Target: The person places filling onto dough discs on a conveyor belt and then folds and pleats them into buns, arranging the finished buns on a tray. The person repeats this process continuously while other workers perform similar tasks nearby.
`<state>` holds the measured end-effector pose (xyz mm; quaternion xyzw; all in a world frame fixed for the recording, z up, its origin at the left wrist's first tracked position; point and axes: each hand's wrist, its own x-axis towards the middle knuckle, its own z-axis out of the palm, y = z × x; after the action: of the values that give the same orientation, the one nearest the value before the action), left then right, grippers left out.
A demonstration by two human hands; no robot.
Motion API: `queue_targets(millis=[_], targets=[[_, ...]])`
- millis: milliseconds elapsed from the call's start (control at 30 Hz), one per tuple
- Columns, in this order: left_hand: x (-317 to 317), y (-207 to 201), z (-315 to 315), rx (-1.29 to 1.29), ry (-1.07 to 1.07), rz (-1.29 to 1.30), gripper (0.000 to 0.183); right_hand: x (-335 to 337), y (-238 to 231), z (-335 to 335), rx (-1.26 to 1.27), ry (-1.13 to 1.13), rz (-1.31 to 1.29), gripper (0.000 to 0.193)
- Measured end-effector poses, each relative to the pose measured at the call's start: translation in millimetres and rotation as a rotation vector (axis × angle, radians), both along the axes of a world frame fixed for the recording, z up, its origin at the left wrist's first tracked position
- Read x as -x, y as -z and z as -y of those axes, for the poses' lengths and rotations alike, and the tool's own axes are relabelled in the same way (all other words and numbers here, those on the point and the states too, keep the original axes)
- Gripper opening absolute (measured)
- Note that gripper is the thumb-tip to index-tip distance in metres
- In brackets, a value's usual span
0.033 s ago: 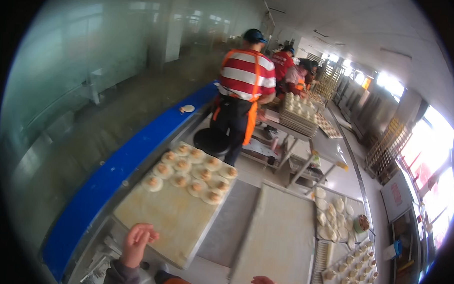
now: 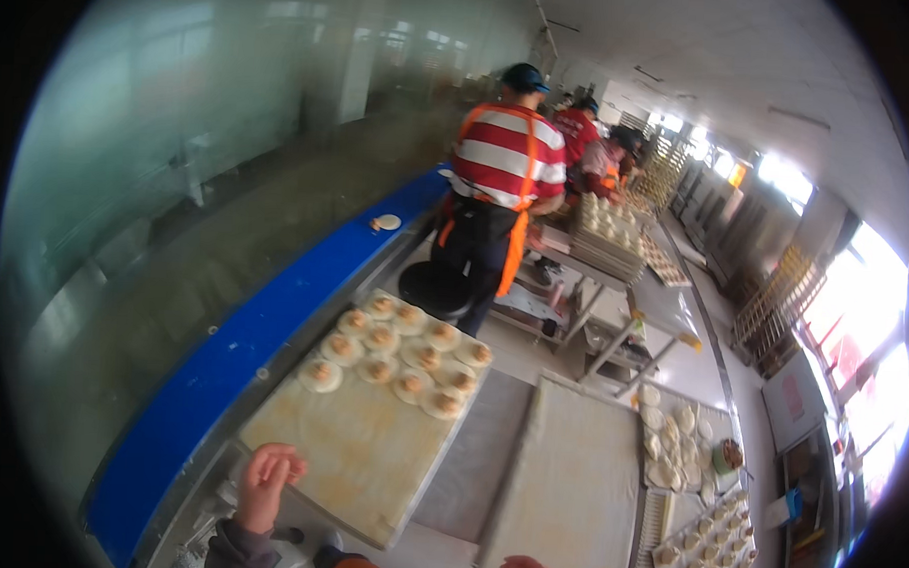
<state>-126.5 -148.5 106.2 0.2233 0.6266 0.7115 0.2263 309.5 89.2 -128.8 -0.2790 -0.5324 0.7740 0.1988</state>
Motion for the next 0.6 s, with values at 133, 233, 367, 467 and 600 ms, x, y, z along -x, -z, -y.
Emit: queue_targets(millis=[133,233,367,467,600], targets=[[114,41,95,0.004,-0.328,0.098,0.019,93,19,46,-0.050,-0.234,0.523,0.030],[148,70,132,0.081,-0.390,0.278,0.019,111,7,45,0.046,-0.355,0.678,0.031],[157,100,133,0.001,-0.249,0.414,0.022,138,-19,40,-0.064,-0.251,1.007,0.041],[165,122,118,-0.057,-0.177,0.450,0.023,190,-38,40,-0.162,-0.296,1.025,0.040],[187,135,104,0.145,-0.039,0.031,0.037,260,-64,44,-0.256,-0.358,1.014,0.039]])
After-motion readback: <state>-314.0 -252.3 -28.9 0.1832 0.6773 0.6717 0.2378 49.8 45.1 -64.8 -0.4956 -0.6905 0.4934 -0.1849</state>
